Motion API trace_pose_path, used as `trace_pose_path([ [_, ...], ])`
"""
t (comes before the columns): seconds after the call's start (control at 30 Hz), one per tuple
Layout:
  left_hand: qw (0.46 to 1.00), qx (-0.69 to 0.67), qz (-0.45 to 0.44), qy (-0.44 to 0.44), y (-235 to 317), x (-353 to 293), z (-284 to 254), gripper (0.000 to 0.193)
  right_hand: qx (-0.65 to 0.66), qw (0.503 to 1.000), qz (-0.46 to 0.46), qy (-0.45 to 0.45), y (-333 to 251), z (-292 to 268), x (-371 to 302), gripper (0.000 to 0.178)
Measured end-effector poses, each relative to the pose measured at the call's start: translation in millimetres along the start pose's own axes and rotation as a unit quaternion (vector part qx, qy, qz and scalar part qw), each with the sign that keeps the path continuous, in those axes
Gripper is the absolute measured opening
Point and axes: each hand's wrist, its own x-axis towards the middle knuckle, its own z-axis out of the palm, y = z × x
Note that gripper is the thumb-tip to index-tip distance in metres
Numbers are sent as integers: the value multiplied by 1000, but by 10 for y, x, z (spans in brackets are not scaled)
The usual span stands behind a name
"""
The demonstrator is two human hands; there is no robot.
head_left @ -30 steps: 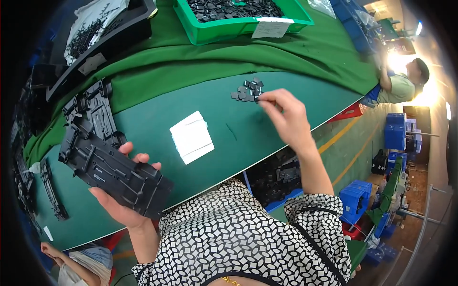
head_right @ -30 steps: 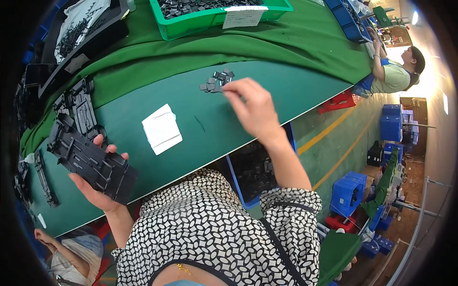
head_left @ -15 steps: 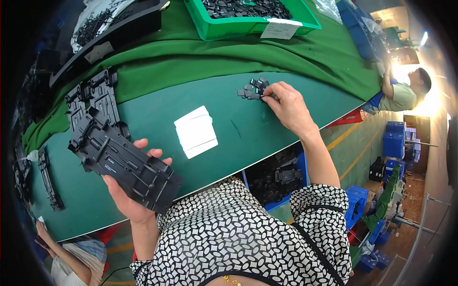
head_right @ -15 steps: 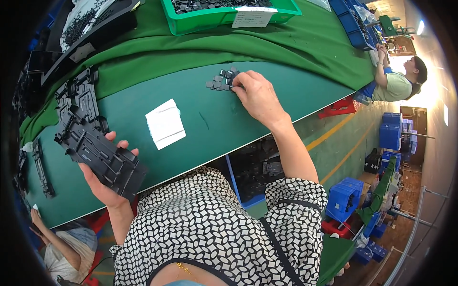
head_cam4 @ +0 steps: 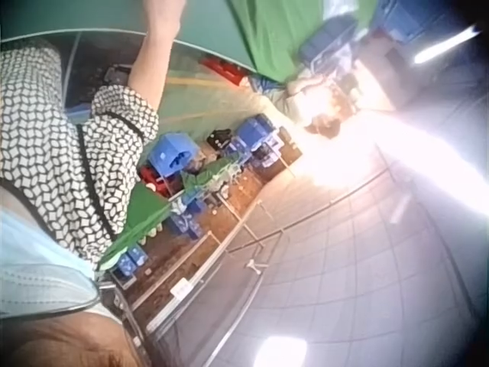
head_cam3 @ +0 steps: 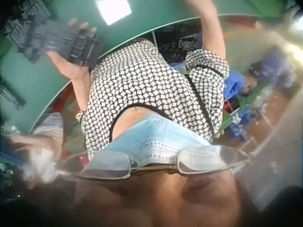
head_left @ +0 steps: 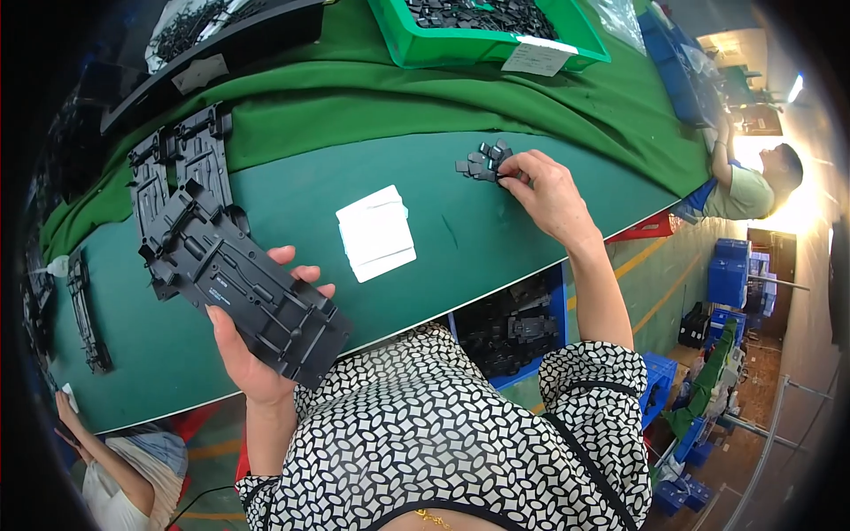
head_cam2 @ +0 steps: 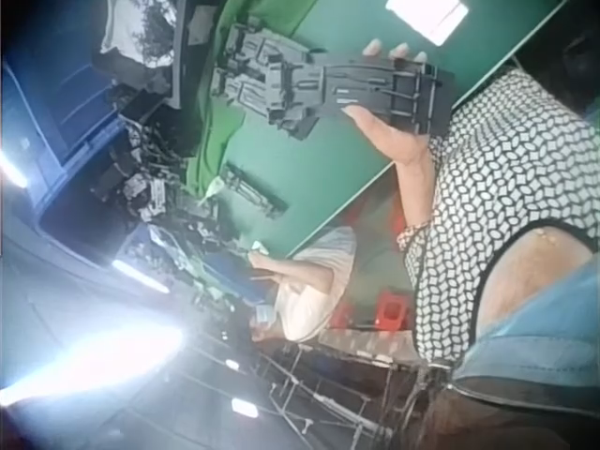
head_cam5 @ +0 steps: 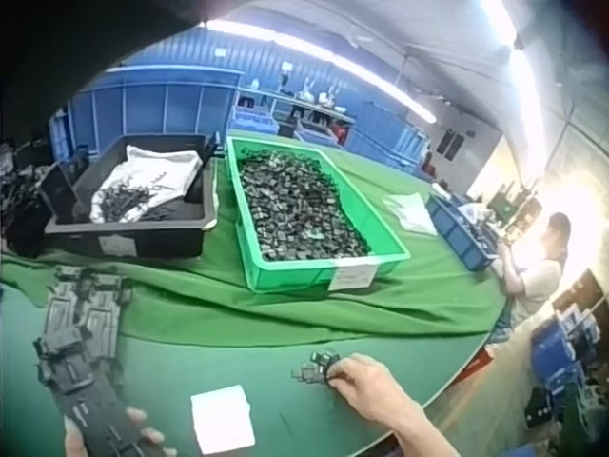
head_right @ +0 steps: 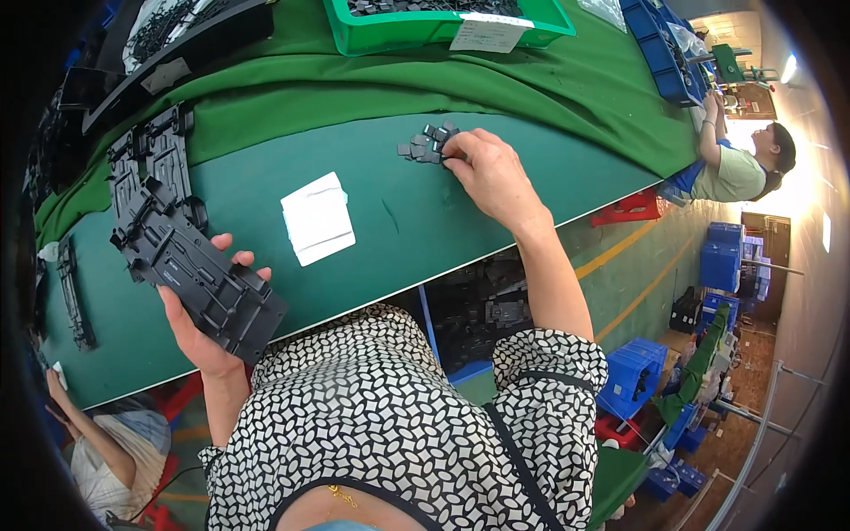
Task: Assembling plastic toy car chassis by fitting small components and applying adhesive.
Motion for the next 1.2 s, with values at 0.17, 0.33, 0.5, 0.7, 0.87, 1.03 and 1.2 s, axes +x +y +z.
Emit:
trace_pose_path([
  [0.17,1000,-8,-2,-13,2,-28,-42,72,-23,999,21,-33,-39,-21,23,12],
  [0.33,999,-34,-13,-15,-14,-14,-71,73,47,999,-6,17,-57,18,-9,19],
  [0.5,1000,-25,0,-9,-23,8,-59,74,200,979,-2,43,-582,80,-159,11],
  [0.7,1000,-5,-1,-4,-27,-3,-56,70,176,969,-173,2,-884,424,-20,7],
  [0.87,1000,-12,7,8,2,-69,-84,71,48,960,-274,6,-992,578,59,9],
  [1.03,1000,-12,16,3,4,-65,-70,70,11,956,-293,-13,-1010,625,80,8],
  [1.2,1000,-16,12,6,15,-67,-61,70,37,958,-285,-13,-1015,654,99,8],
])
